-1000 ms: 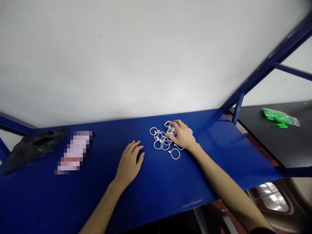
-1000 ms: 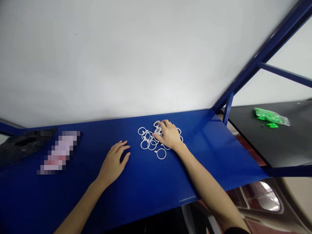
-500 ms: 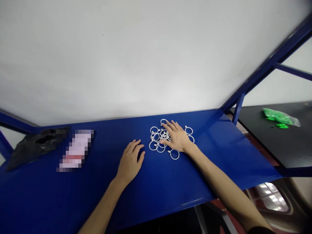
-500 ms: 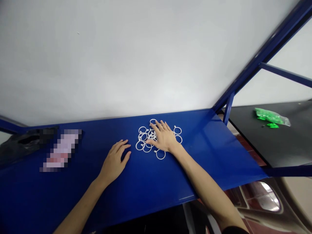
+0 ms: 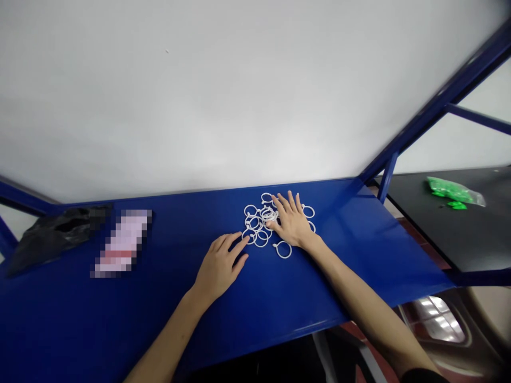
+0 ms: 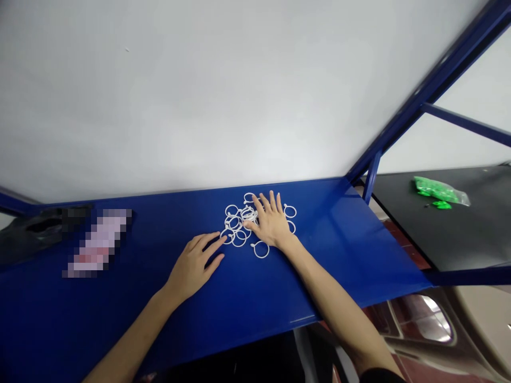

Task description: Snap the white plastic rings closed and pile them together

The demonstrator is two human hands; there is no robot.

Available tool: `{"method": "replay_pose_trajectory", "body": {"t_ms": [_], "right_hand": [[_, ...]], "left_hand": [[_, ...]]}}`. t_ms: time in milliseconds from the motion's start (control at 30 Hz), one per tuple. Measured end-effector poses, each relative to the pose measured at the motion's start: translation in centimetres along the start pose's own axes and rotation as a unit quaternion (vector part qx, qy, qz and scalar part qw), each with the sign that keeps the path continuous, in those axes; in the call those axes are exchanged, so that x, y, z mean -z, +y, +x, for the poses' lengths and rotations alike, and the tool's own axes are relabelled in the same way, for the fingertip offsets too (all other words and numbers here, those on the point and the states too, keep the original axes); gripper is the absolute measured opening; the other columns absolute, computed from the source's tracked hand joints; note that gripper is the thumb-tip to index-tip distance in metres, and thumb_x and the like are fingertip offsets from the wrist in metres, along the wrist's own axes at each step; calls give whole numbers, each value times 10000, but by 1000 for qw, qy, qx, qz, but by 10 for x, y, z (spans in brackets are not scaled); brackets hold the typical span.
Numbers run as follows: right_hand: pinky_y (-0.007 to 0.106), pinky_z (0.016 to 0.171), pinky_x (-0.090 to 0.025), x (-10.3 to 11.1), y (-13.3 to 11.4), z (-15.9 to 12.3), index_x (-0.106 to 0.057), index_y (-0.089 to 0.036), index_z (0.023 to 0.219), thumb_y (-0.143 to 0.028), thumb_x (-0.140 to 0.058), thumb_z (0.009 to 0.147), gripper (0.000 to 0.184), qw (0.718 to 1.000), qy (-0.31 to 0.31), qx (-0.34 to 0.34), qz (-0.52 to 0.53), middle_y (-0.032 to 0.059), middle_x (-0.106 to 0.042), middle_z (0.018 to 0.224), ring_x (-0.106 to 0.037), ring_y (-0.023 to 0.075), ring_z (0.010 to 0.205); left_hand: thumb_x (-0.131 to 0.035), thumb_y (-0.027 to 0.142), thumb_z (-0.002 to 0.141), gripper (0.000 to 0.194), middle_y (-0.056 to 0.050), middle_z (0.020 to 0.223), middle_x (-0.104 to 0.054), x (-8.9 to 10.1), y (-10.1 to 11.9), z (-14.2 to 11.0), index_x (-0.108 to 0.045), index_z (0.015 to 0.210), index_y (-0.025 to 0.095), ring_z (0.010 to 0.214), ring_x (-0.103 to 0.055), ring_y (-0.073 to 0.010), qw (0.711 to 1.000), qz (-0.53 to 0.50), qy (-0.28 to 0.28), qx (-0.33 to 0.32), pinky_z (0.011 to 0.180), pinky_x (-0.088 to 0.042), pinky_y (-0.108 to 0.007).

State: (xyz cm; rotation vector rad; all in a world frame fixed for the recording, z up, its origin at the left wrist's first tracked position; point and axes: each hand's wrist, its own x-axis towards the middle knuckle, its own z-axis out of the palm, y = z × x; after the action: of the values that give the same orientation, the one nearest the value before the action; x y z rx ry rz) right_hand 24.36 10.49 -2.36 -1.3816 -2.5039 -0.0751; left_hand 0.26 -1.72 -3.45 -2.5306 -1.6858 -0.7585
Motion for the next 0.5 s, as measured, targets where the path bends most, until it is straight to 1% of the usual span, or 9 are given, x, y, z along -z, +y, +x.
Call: {"method": "replay_pose_trajectory", "body": {"t_ms": [100, 167, 267, 300, 333, 367, 433, 467, 500], "right_hand": [[622, 1218, -99, -1, 2, 0, -275, -105, 1559, -701, -324, 960, 846, 1000, 3, -17, -8, 173, -378, 1570, -88, 399, 1524], [655, 1202, -98, 1, 6, 0, -258, -137, 1562, -708, -337, 953, 839, 1000, 18, -21, -7, 166, -380, 1569, -95, 406, 1522], [731, 1163, -34, 10, 8, 2, -249, -197, 1556, -700, -361, 952, 794, 998, 61, -20, 10, 143, -388, 1565, -123, 411, 1515], [737, 1159, -17, 15, 7, 2, -274, -203, 1543, -683, -376, 957, 764, 996, 83, -16, 21, 138, -404, 1553, -144, 405, 1511], [727, 1167, -27, 21, 4, 1, -322, -202, 1518, -658, -400, 963, 723, 994, 104, -6, 37, 135, -433, 1531, -180, 394, 1503], [698, 1182, -76, 27, -1, 0, -385, -199, 1480, -624, -430, 969, 666, 991, 121, 12, 57, 133, -469, 1498, -238, 376, 1485], [589, 1168, -274, 37, -14, -7, -523, -199, 1357, -537, -496, 978, 509, 982, 130, 77, 110, 127, -550, 1406, -399, 322, 1400], [519, 1110, -383, 40, -22, -11, -572, -202, 1296, -486, -515, 985, 424, 977, 111, 121, 137, 121, -579, 1366, -483, 289, 1328], [456, 1040, -456, 42, -31, -16, -607, -205, 1242, -448, -520, 993, 358, 969, 87, 169, 161, 114, -606, 1328, -547, 258, 1253]], "left_hand": [[-541, 314, 962, 338, -86, 1327, -633, -1, -1, -1, -622, 1282, 247, 1200, -569, -295, 1000, -3, -3, 7, 995, -505, -516], [-554, 306, 955, 278, -85, 1296, -650, -1, -2, -1, -661, 1201, 230, 1189, -571, -288, 1000, -13, 6, 14, 997, -506, -510], [-546, 271, 959, 185, -70, 1211, -681, 0, -3, 0, -701, 1052, 231, 1144, -588, -263, 999, -30, 17, 17, 988, -517, -484], [-538, 262, 963, 178, -67, 1199, -681, 1, -2, 0, -709, 1008, 235, 1132, -590, -255, 999, -32, 23, 16, 977, -525, -472], [-532, 257, 967, 184, -66, 1196, -677, 2, -2, 0, -715, 971, 239, 1119, -592, -250, 999, -30, 32, 17, 961, -534, -458], [-531, 254, 969, 191, -64, 1198, -674, 3, -1, 0, -720, 944, 243, 1107, -592, -246, 998, -27, 44, 18, 944, -543, -444], [-536, 245, 967, 193, -55, 1178, -682, 6, 1, 0, -723, 920, 249, 1062, -601, -230, 997, -24, 73, 15, 908, -555, -412], [-535, 231, 967, 193, -46, 1149, -695, 7, 2, 0, -722, 922, 252, 1027, -608, -218, 996, -26, 83, 8, 895, -556, -396], [-531, 212, 968, 197, -35, 1112, -710, 8, 3, 0, -720, 930, 253, 988, -616, -203, 996, -31, 89, -4, 885, -554, -381]]}}
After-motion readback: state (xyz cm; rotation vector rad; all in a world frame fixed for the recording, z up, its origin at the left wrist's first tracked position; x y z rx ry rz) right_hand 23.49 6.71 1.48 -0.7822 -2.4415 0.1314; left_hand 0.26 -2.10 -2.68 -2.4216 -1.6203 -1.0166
